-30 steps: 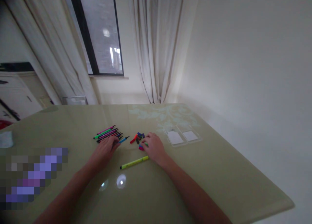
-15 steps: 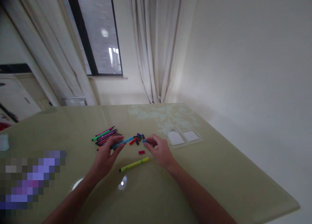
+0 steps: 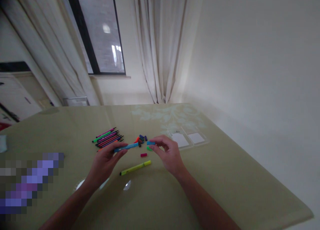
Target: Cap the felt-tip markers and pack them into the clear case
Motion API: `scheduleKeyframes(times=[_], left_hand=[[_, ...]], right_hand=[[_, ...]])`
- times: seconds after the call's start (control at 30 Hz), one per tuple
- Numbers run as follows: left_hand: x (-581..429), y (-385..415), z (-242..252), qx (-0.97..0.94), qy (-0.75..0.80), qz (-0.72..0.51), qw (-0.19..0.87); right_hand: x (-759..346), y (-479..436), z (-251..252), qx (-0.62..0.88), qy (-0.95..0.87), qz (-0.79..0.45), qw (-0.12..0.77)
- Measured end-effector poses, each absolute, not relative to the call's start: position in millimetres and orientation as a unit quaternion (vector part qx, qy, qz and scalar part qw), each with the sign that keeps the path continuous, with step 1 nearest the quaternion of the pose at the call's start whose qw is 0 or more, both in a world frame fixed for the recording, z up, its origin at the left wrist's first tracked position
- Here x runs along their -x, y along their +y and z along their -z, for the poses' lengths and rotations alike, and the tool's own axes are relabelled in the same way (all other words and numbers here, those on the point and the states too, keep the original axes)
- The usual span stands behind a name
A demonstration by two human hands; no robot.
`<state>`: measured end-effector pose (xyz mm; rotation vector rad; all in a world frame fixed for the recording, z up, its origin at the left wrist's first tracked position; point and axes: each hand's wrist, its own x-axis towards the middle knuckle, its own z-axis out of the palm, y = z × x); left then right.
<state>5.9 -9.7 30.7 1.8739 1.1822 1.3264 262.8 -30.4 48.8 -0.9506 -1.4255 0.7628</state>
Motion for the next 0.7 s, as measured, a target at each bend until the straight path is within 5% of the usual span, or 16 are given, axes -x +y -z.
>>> scheduleKeyframes(times=[0.7], left_hand=[[-12.2, -16.2, -26.3, -0.715, 0.407, -0.471, 0.319]], right_hand=[[-262.5, -33.6, -42.2, 0.412, -0.649, -0.336, 0.544]])
